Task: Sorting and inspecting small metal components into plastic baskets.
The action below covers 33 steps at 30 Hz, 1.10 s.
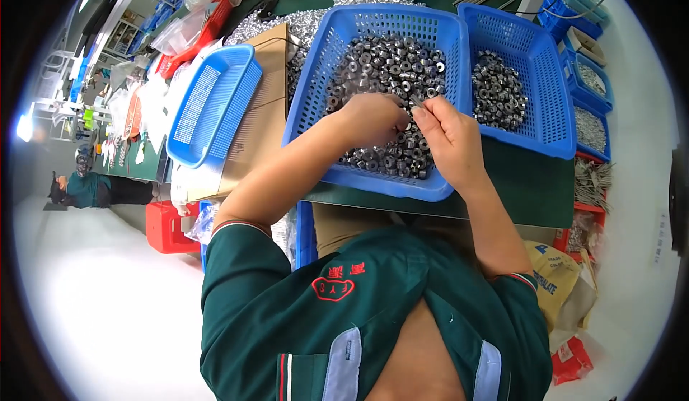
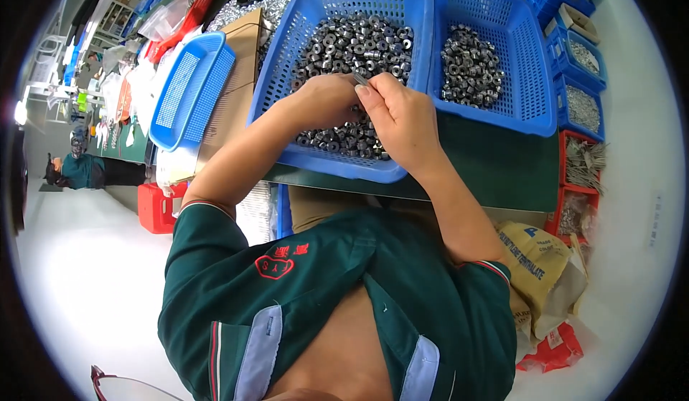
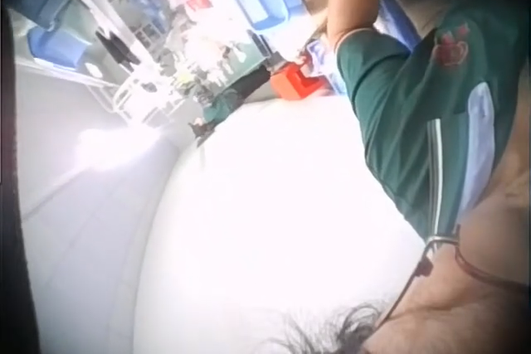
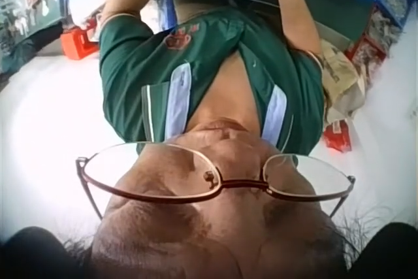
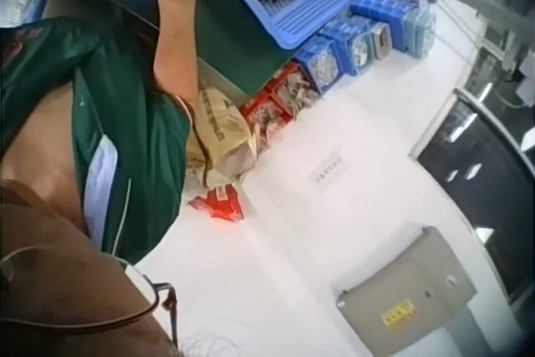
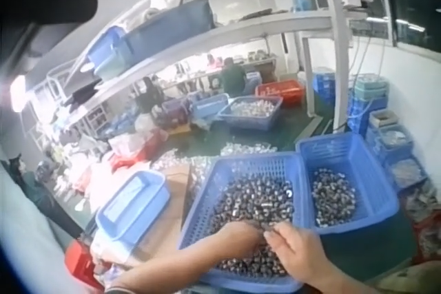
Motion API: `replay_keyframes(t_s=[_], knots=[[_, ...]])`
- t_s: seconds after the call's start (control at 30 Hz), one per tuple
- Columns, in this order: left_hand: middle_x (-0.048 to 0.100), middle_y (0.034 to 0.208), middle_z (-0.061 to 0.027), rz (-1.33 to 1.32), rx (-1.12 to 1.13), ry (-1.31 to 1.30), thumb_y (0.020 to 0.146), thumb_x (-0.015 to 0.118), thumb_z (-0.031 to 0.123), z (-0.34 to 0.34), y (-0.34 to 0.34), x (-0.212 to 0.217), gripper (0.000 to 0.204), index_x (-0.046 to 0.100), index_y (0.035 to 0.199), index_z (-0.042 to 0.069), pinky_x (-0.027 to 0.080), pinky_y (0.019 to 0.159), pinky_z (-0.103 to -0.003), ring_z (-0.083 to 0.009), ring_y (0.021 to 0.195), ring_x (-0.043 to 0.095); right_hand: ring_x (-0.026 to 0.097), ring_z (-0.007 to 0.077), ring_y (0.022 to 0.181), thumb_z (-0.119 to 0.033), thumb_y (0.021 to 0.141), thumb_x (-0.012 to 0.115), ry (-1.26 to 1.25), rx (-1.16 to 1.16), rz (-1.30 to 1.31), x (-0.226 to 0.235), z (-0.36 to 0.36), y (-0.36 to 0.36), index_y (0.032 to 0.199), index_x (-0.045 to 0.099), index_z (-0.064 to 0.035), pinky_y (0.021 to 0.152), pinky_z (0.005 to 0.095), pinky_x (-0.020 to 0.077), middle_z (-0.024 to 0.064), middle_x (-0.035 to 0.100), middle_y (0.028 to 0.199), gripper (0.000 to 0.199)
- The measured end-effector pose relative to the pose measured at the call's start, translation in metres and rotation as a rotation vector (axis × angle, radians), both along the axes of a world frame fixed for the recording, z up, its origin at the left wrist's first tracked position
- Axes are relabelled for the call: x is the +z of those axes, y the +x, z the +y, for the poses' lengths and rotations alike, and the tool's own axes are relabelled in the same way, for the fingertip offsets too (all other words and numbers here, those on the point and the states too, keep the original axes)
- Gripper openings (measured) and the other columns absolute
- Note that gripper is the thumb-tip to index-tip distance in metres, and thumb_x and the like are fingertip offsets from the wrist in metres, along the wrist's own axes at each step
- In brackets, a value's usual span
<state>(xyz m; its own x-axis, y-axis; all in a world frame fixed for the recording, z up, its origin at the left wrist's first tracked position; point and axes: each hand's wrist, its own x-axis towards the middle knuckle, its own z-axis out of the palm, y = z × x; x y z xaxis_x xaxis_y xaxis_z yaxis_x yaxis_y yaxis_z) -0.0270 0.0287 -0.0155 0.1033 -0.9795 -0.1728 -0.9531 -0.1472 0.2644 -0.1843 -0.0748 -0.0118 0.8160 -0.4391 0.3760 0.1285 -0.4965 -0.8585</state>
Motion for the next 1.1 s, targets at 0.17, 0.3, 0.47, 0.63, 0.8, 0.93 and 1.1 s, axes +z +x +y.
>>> replay_keyframes(t_s=[0.17,0.3,0.47,0.63,0.8,0.93,1.1], knots=[[0.064,0.095,-0.0121,-0.059,-0.016,0.007,0.072,0.072,0.014,-0.001,-0.004,-0.003,0.019,0.068,0.090,0.009,0.051,0.078,-0.042,-0.0323,0.092,0.062,0.054,0.0243,0.051,-0.020,0.093,0.059,-0.004,-0.010,0.008,0.004,0.001,-0.001,0.084,0.058,-0.0016,0.050,0.0330,0.0413,0.0129,0.058,0.063,0.020],[0.063,0.093,-0.0122,-0.006,-0.050,-0.030,0.073,0.070,0.009,0.003,0.000,-0.001,0.016,0.067,0.089,0.009,0.050,0.079,-0.043,-0.0324,0.092,0.062,0.053,0.0238,0.051,-0.018,0.092,0.061,0.010,-0.010,0.037,0.005,0.000,0.000,0.084,0.058,-0.0017,0.050,0.0319,0.0411,0.0123,0.057,0.063,0.019],[0.064,0.093,-0.0140,0.226,-0.003,-0.215,0.075,0.069,0.008,0.006,0.014,0.005,0.022,0.067,0.097,0.007,0.050,0.074,-0.040,-0.0312,0.084,0.063,0.053,0.0239,0.051,-0.018,0.092,0.061,-0.020,-0.007,0.021,0.003,0.000,0.003,0.085,0.058,-0.0018,0.050,0.0322,0.0409,0.0127,0.056,0.064,0.018],[0.065,0.095,-0.0043,1.510,0.310,-0.351,0.087,0.066,0.007,0.011,0.033,0.028,0.024,0.061,0.110,0.001,0.051,0.074,-0.026,-0.0117,0.080,0.062,0.057,0.0257,0.053,-0.019,0.093,0.058,-0.030,-0.026,0.071,0.004,0.001,0.003,0.091,0.060,-0.0026,0.051,0.0336,0.0419,0.0130,0.058,0.064,0.016],[0.066,0.096,-0.0050,1.584,0.323,-0.347,0.087,0.066,0.008,0.015,0.028,0.030,0.026,0.062,0.111,-0.001,0.052,0.075,-0.026,-0.0127,0.078,0.063,0.058,0.0292,0.054,-0.019,0.093,0.058,-0.053,-0.034,0.116,0.004,0.004,0.003,0.091,0.060,-0.0035,0.051,0.0361,0.0423,0.0134,0.059,0.065,0.016],[0.067,0.089,-0.0044,1.460,0.250,-0.294,0.086,0.067,0.005,0.013,0.023,0.032,0.021,0.065,0.106,-0.002,0.052,0.074,-0.026,-0.0120,0.076,0.062,0.058,0.0290,0.054,-0.020,0.092,0.059,-0.085,-0.026,0.099,0.002,0.003,0.003,0.090,0.060,-0.0038,0.050,0.0362,0.0421,0.0133,0.058,0.064,0.016],[0.066,0.085,-0.0044,1.411,0.276,-0.304,0.085,0.068,0.006,0.014,0.019,0.036,0.017,0.066,0.100,-0.002,0.051,0.070,-0.025,-0.0115,0.073,0.062,0.059,0.0323,0.056,-0.018,0.091,0.059,-0.206,-0.039,0.077,0.001,0.003,0.003,0.086,0.059,-0.0039,0.050,0.0390,0.0420,0.0142,0.059,0.064,0.015]])
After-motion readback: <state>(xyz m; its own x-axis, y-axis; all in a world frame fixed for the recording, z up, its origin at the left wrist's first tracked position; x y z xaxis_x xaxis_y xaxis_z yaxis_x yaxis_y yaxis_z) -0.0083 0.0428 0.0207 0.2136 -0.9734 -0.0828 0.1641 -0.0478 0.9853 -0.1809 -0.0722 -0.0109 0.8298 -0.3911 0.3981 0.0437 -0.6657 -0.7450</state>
